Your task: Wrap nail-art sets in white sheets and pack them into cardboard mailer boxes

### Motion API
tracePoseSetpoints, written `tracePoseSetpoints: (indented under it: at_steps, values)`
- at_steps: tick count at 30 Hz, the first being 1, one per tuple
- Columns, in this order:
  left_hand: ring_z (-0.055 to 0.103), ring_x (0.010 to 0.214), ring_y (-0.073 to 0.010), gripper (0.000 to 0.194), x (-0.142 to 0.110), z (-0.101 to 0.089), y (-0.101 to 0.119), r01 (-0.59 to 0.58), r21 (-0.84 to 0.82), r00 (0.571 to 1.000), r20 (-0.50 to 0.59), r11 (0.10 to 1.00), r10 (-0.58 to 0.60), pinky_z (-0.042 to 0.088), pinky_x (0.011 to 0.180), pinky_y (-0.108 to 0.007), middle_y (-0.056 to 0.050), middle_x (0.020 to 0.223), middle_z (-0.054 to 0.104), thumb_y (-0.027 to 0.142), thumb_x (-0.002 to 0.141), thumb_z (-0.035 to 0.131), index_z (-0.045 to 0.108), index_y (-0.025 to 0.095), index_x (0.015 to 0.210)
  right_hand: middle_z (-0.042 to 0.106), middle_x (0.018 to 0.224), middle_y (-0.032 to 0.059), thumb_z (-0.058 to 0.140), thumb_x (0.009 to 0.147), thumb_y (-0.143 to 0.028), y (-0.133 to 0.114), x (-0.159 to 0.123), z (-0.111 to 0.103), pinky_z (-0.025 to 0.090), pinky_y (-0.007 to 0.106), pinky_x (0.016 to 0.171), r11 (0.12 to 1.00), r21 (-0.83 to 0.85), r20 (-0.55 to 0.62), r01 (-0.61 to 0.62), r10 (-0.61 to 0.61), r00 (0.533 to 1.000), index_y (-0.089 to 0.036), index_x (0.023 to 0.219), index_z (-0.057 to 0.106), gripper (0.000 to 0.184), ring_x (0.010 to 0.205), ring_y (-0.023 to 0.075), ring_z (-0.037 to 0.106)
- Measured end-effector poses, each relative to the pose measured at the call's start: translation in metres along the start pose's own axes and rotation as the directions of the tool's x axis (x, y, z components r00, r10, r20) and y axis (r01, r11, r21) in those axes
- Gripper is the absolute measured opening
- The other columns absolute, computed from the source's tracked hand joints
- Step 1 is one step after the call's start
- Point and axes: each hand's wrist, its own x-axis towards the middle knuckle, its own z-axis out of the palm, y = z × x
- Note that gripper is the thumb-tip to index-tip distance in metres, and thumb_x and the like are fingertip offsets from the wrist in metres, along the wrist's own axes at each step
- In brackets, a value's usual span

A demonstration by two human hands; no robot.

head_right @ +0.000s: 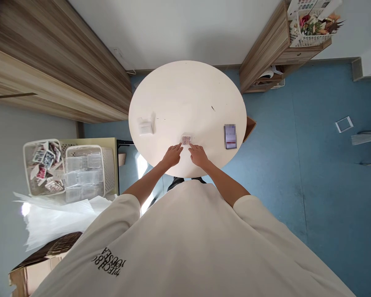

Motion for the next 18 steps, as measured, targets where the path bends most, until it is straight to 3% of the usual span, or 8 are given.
tracePoseSetpoints:
  at_steps: [11, 15, 18]
  values:
    - [0.043, 0.156, -0.0288, 0.061, 0.002, 0.000, 0.006, 0.069, 0.004, 0.997, 0.019, 0.998, -0.069, 0.039, 0.126, -0.050, -0.013, 0.175, 0.035, 0.006, 0.094, 0.044, 0.050, 0.016, 0.155, 0.044, 0.170, 0.0119, 0.048, 0.099, -0.013, -0.004, 0.005, -0.004, 0.038, 0.053, 0.120, 0.996, -0.084, 0.039, -0.035, 0.039, 0.998, -0.017, 0.143, 0.065, 0.047, 0.149, 0.0340, 0.047]
    - [0.047, 0.154, -0.0276, 0.061, -0.001, -0.011, 0.005, 0.095, -0.089, 0.995, 0.020, 0.991, -0.094, 0.046, 0.122, -0.047, -0.010, 0.175, 0.036, 0.012, 0.097, 0.045, 0.048, 0.021, 0.158, 0.048, 0.167, 0.0132, 0.047, 0.099, -0.014, -0.009, 0.006, -0.012, 0.040, 0.054, 0.119, 0.998, -0.021, 0.019, -0.065, 0.065, 0.998, -0.018, 0.143, 0.065, 0.048, 0.148, 0.0341, 0.048]
    - [0.051, 0.151, -0.0294, 0.059, -0.011, -0.023, 0.002, 0.117, -0.169, 0.991, -0.051, 0.979, -0.127, 0.049, 0.120, -0.050, -0.011, 0.174, 0.037, 0.014, 0.098, 0.046, 0.049, 0.021, 0.157, 0.051, 0.164, 0.0142, 0.047, 0.098, -0.015, -0.013, 0.008, -0.022, 0.042, 0.055, 0.118, 0.997, 0.053, -0.032, -0.049, 0.051, 0.998, -0.019, 0.145, 0.064, 0.050, 0.147, 0.0342, 0.049]
